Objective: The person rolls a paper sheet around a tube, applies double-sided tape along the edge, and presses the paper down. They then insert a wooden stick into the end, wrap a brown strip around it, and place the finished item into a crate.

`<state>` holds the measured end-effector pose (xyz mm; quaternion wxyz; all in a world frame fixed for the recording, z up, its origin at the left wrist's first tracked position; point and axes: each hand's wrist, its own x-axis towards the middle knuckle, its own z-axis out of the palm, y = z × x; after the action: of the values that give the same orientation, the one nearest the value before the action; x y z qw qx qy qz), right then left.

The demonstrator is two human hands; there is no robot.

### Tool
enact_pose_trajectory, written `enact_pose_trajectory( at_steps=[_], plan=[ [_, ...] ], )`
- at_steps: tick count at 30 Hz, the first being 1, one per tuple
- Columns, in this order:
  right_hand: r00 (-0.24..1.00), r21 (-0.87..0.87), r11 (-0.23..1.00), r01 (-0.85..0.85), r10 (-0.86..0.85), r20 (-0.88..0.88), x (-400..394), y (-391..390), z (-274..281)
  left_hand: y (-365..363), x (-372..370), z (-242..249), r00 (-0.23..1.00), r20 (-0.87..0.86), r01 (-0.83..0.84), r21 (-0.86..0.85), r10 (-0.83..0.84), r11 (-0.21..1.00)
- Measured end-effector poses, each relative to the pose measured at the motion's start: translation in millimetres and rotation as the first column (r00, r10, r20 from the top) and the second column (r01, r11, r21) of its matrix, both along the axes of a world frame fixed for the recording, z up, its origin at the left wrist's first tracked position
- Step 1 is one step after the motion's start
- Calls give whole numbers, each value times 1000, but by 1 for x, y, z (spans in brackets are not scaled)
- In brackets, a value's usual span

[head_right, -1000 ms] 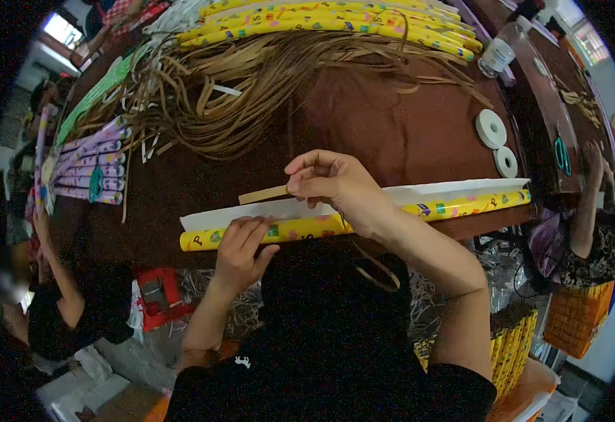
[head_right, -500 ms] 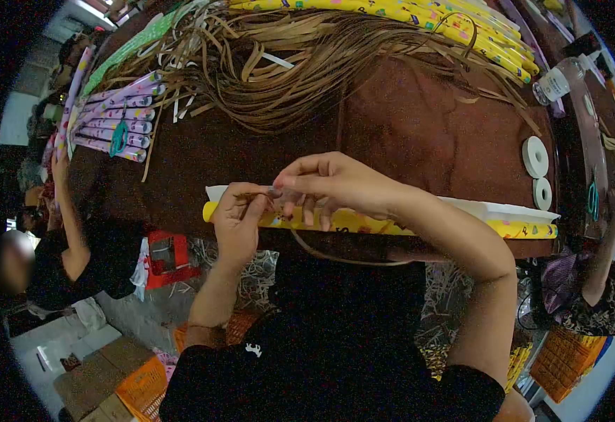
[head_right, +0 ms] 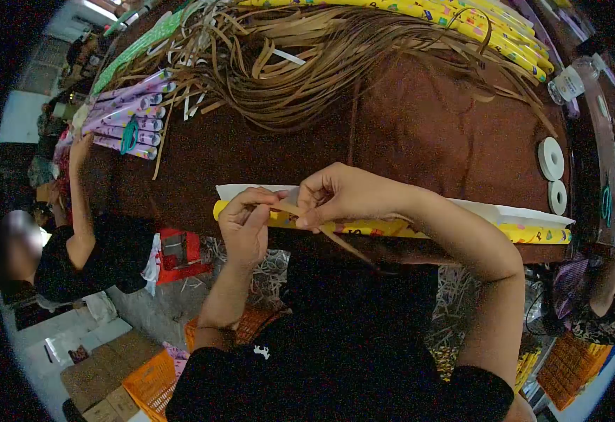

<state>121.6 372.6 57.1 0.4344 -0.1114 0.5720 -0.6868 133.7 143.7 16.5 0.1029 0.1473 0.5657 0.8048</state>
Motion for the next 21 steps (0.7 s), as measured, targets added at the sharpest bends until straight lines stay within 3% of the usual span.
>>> enact_pose_trajectory(
  at_steps=[6,9,11,13,15,16,18,21],
  plan=[
    [999,38,999,-27,28,-18,0,4,5,4,4,2,998,55,-45,56,42,997],
    [997,-8,998,60,-59,55,1,8,7,5,3,2,993,74,-102,137,92,985],
    [996,69,994,86,-87,11,-3,14,14,3,3,4,989,86,-133,134,122,982],
    [991,15,992,129,-128,-40,-1,13,4,-3,6,10,982,96,-172,131,160,976],
    [983,-50,986,158,-162,-84,1,10,-1,-19,10,25,942,-45,-334,-229,333,914],
    [983,-48,985,163,-167,-81,1,9,1,-27,10,30,913,-119,-407,-332,390,851],
    [984,-32,989,146,-148,-95,1,10,3,-51,3,34,868,-188,-490,-463,459,739],
    [972,41,992,118,-107,-208,-2,8,-3,-84,-7,24,878,-197,-471,-523,437,710]
  ],
)
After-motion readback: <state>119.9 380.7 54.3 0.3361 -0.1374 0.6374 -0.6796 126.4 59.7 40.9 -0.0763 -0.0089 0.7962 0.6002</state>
